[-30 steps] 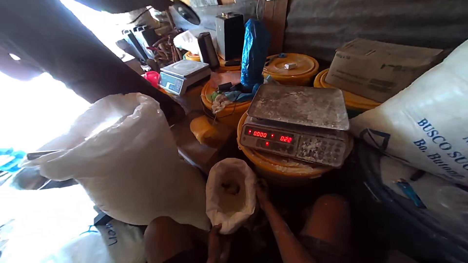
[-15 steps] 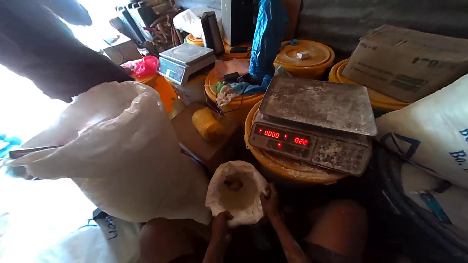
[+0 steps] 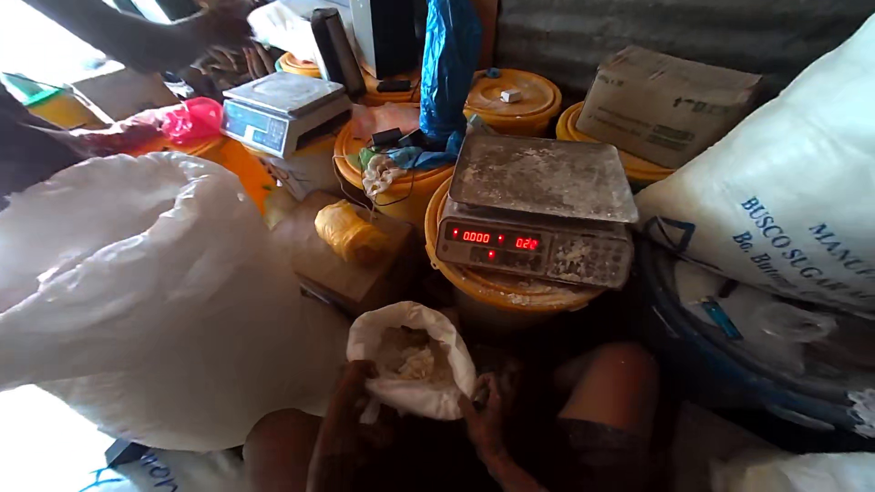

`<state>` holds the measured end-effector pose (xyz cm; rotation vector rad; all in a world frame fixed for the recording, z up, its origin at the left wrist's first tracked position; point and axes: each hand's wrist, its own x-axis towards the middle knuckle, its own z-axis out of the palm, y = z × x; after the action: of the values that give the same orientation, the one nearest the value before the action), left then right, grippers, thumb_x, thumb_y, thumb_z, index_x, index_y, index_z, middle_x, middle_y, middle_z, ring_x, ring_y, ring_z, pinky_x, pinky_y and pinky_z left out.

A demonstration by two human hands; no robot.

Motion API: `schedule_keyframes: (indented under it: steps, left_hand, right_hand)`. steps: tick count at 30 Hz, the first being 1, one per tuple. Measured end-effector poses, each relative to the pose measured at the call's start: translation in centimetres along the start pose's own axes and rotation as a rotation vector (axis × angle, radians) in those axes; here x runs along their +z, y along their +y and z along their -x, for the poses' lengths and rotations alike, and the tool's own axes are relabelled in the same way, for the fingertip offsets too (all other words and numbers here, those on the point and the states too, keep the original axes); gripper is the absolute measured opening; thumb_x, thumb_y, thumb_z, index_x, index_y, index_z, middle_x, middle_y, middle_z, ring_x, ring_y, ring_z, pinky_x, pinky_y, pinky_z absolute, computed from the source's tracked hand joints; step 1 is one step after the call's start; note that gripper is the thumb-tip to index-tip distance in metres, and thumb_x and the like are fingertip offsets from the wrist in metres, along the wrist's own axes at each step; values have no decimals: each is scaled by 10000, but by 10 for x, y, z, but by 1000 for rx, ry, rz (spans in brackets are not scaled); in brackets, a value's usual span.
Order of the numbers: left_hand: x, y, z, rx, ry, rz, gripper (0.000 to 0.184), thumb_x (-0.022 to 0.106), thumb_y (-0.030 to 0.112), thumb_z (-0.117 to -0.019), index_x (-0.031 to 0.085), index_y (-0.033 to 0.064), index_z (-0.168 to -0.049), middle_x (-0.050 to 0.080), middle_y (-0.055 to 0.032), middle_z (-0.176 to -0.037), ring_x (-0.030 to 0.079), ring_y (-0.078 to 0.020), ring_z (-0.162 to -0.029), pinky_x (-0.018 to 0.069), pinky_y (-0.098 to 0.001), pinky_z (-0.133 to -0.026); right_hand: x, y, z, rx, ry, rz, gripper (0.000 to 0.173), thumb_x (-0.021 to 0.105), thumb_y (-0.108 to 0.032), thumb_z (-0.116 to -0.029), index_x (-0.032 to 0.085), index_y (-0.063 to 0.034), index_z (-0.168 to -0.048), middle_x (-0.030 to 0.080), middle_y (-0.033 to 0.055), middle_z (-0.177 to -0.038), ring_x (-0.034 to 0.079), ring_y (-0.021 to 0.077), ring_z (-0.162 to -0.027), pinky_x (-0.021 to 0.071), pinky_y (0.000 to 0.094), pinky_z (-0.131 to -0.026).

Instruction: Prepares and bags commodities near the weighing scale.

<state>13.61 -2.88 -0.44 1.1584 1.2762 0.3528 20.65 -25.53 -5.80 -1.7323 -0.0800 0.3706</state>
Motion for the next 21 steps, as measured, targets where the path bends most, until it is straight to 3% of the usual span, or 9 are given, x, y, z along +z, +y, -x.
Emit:
schedule_keyframes:
  steps: [2,4,8,10,13,15,18,21]
  left_hand:
    - [-33,-11,-5,-27,75,85,65,539,-38,-887,540,24,-906,553,-69,-730,536,-161,-593,490,-329,-541]
    - [-47,-11,5,-27,72,184,79,502,-1,-915,542,52,-958,605,-47,-746,600,-125,-610,539,-302,-551]
    - [-42,-27,30,4,-3,501,233,462,164,-1036,542,42,-1217,691,-102,-978,709,-177,-828,617,-375,-702]
    - [-35,-38,47,4,-9,590,284,404,223,-1053,522,56,-1249,678,-105,-1024,698,-197,-889,605,-411,-753]
    - [-18,-63,79,-58,-38,555,248,390,171,-1058,547,11,-1165,682,-112,-957,694,-213,-850,599,-408,-762]
    - [-11,-82,87,-73,-130,485,268,425,96,-1047,487,-26,-1277,672,-157,-1060,691,-243,-943,595,-423,-850]
    - [1,-96,85,-36,-123,403,387,563,61,-1031,447,-49,-1384,665,-187,-1169,693,-249,-1012,599,-412,-889]
    - [5,-93,90,41,8,355,366,652,61,-988,524,-68,-1305,719,-189,-1057,738,-258,-876,641,-409,-766]
  right_hand:
    - [9,0,14,40,-184,-39,392,795,-116,-823,584,72,-1093,626,170,-955,659,196,-719,600,355,-626]
    - [14,3,10,-1,-232,-71,312,729,-119,-870,580,63,-1074,621,135,-897,657,169,-657,604,331,-572]
    - [13,12,-37,-27,-39,41,305,669,-137,-946,576,100,-1114,620,173,-899,611,210,-764,546,375,-703]
    - [17,19,-71,125,0,18,370,622,-200,-1023,547,99,-1228,651,234,-1020,660,283,-885,570,444,-803]
    - [25,23,-106,413,-158,-103,397,554,-265,-1073,525,18,-1350,637,229,-1201,649,295,-1023,557,462,-861]
    - [33,25,-118,542,-303,-200,404,518,-294,-1086,522,-40,-1400,626,202,-1250,638,290,-1069,557,481,-879]
    - [40,30,-127,550,-416,-366,273,521,-183,-1071,526,-46,-1307,655,148,-1063,655,229,-898,572,426,-758]
    - [36,22,-134,393,-405,-386,234,618,-38,-985,505,-20,-1190,610,115,-924,615,187,-756,557,374,-659]
